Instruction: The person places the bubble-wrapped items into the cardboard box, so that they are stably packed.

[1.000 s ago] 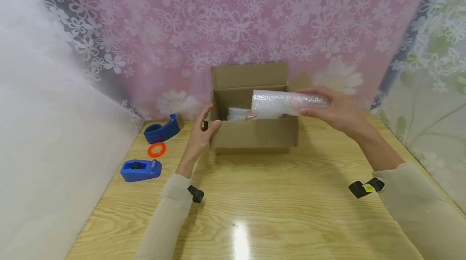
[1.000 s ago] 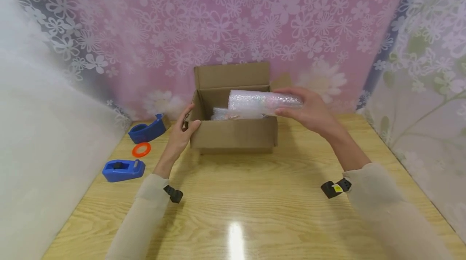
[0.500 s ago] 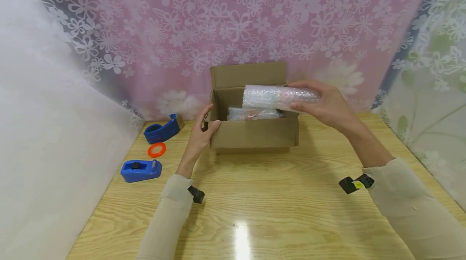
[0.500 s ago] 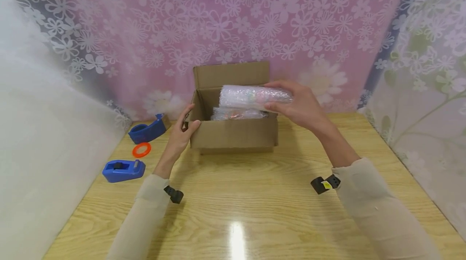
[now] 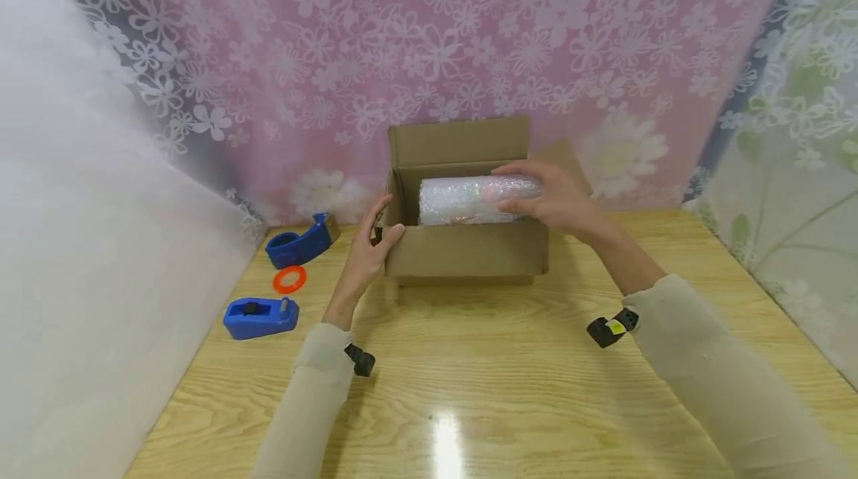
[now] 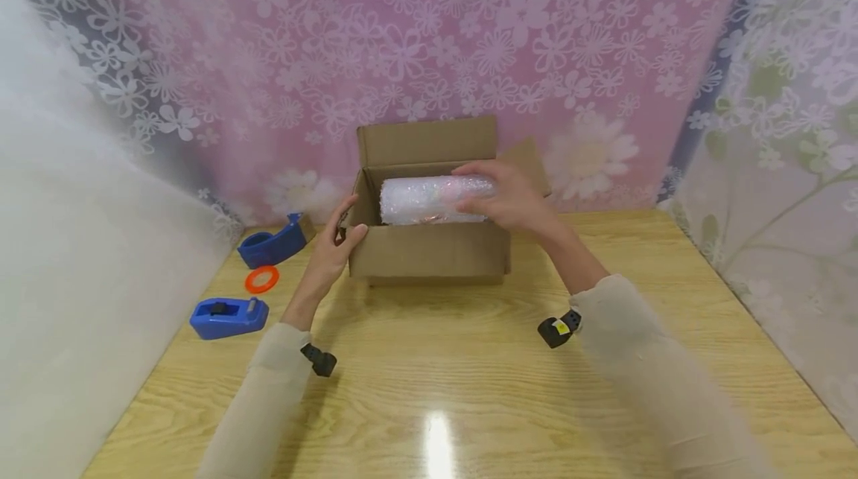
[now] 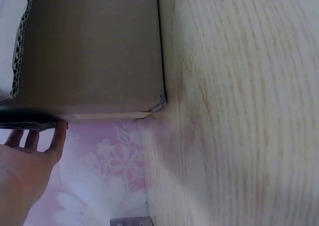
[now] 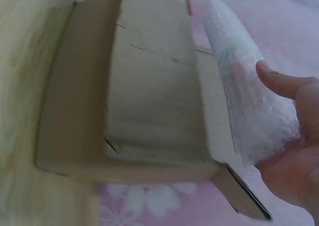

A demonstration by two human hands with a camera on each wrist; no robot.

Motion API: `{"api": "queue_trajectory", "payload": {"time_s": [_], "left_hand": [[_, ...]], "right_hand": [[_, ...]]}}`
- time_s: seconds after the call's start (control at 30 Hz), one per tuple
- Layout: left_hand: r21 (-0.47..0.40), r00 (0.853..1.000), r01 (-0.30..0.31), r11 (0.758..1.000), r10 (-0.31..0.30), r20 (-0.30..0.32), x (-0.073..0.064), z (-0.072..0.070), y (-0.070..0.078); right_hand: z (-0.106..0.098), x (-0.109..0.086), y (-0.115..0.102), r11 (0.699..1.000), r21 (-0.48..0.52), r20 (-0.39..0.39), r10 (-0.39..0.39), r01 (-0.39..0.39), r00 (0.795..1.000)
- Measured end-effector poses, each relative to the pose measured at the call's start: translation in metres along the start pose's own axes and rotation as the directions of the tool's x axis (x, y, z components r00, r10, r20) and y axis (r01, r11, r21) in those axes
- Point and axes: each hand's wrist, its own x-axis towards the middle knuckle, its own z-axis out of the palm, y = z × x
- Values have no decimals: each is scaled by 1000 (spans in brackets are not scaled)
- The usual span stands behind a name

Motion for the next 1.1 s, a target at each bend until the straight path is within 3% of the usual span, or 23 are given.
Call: {"api": "queue_trajectory", "payload": {"time_s": [0.23,0.4,0.53,0.73,0.9,1.1], "left_hand": [[22,1000,-9,1000,9,-28,6,1,-27],[16,999,-20,1000,21,-28,6,7,-30],[14,999,-33,999,33,-34,6,9,-29],[39,998,-36,999,38,-46,6,13,-28],[28,999,-22,999,23,-32,4,12,-29],[59,998,-45,997,47,-32,11,8,-27]], "right_hand": [[31,15,16,997,-58,45,45,-42,998],[39,16,28,998,-7,21,56,-56,998],[43,16,32,997,-49,34,67,-66,997],[46,17,34,997,-83,88,14,-7,996],[50,14,36,996,-92,16,2,-1,1000],[52,14,38,996,-93,-170,-14,-2,985]]}}
